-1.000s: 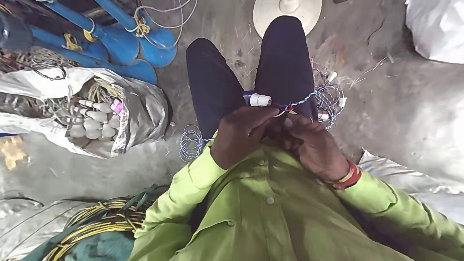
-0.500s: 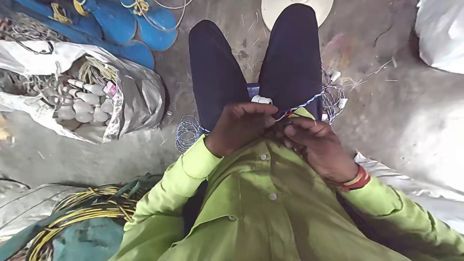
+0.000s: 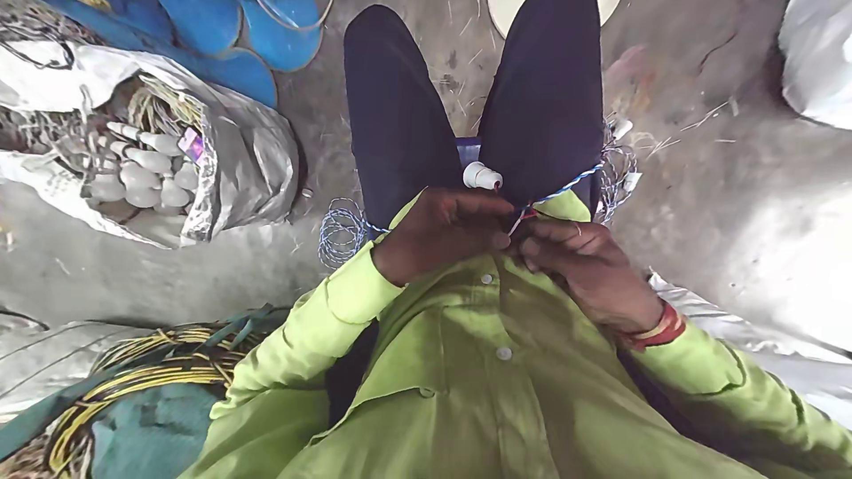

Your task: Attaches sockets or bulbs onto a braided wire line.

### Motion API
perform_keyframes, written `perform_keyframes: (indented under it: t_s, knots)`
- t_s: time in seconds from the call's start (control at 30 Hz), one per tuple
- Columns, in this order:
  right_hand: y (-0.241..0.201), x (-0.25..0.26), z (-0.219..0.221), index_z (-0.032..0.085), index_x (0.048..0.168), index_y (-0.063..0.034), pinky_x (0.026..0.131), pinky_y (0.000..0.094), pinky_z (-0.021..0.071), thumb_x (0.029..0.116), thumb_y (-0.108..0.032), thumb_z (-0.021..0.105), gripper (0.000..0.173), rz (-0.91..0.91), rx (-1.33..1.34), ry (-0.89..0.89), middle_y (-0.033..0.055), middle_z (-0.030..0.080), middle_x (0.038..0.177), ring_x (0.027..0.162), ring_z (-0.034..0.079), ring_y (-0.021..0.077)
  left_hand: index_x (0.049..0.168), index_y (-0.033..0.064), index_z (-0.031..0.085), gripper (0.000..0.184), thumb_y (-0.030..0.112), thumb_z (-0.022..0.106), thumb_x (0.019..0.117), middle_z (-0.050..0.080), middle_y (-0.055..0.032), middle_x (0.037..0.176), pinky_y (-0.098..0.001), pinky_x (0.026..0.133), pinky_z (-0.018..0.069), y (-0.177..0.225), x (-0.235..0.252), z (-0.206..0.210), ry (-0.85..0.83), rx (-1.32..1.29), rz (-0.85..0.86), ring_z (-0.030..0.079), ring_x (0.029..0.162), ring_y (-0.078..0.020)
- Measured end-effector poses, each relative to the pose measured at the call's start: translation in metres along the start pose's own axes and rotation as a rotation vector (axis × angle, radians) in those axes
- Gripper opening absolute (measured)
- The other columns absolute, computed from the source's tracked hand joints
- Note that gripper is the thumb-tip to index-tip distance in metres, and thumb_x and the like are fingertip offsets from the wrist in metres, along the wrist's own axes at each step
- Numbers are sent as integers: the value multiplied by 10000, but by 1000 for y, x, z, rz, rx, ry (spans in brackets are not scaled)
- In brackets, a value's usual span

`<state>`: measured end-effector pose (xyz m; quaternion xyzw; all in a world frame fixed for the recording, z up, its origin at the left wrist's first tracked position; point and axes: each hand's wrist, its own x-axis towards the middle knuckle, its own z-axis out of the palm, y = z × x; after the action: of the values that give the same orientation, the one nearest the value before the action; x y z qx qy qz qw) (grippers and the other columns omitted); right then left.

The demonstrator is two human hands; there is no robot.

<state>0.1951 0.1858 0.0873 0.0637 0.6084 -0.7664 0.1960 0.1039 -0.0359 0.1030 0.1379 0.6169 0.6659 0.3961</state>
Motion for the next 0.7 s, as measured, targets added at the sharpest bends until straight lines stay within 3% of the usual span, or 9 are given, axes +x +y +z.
perform_keyframes:
  t_s: [0.13, 0.23, 0.4, 0.47, 0.57, 0.6, 0.7]
  knots:
    - [2, -1, -3, 763, 1078, -75, 642, 196, 550, 997, -86, 612, 171, -30, -70, -1, -5, 710, 876, 719, 627, 48, 1185, -60, 711, 283, -10, 720, 907, 760, -90, 1057, -231, 858, 605, 0, -5, 4, 24, 119, 70, 721, 938, -64]
    - [0, -1, -1, 767, 1086, -91, 632, 190, 559, 989, -57, 609, 188, -28, -84, 17, -19, 720, 878, 713, 638, 42, 1119, 21, 771, 208, 65, 733, 919, 754, -49, 1002, -232, 787, 599, 0, -12, 9, 105, 310, 128, 704, 879, -66]
    - [-1, 1, 0, 751, 1102, -77, 621, 202, 552, 999, -88, 614, 172, -41, -59, 12, -5, 701, 853, 699, 629, 58, 961, -3, 758, 89, -27, 699, 899, 725, -56, 965, -206, 702, 580, -2, -10, 13, 155, 226, 202, 673, 802, -68]
    - [0, 1, 0, 747, 1110, -83, 629, 206, 553, 1008, -116, 616, 169, -42, -42, 3, -4, 698, 863, 708, 628, 62, 1000, -13, 742, 120, -42, 689, 896, 724, -61, 944, -214, 683, 580, -3, -10, 16, 183, 193, 189, 672, 779, -77]
    - [1, 1, -1, 748, 1120, -66, 626, 217, 557, 1013, -105, 603, 185, -50, -50, 5, 16, 703, 875, 707, 631, 78, 1340, -15, 628, 417, 40, 695, 932, 725, -79, 1036, -262, 742, 607, -5, -8, 16, 193, 254, 115, 697, 841, -103]
    - [2, 1, -1, 749, 1113, -64, 620, 219, 557, 1012, -99, 603, 181, -55, -63, 11, 18, 703, 875, 704, 630, 79, 1341, -10, 635, 414, 66, 701, 939, 722, -84, 1070, -276, 762, 612, -6, -8, 16, 199, 280, 107, 701, 867, -111]
    - [2, 2, -2, 751, 1098, -73, 618, 217, 562, 1009, -96, 608, 170, -65, -110, 28, 6, 713, 902, 711, 636, 68, 1127, 17, 760, 199, 105, 703, 958, 695, -81, 1058, -246, 803, 614, -10, -9, 17, 223, 418, 207, 691, 911, -89]
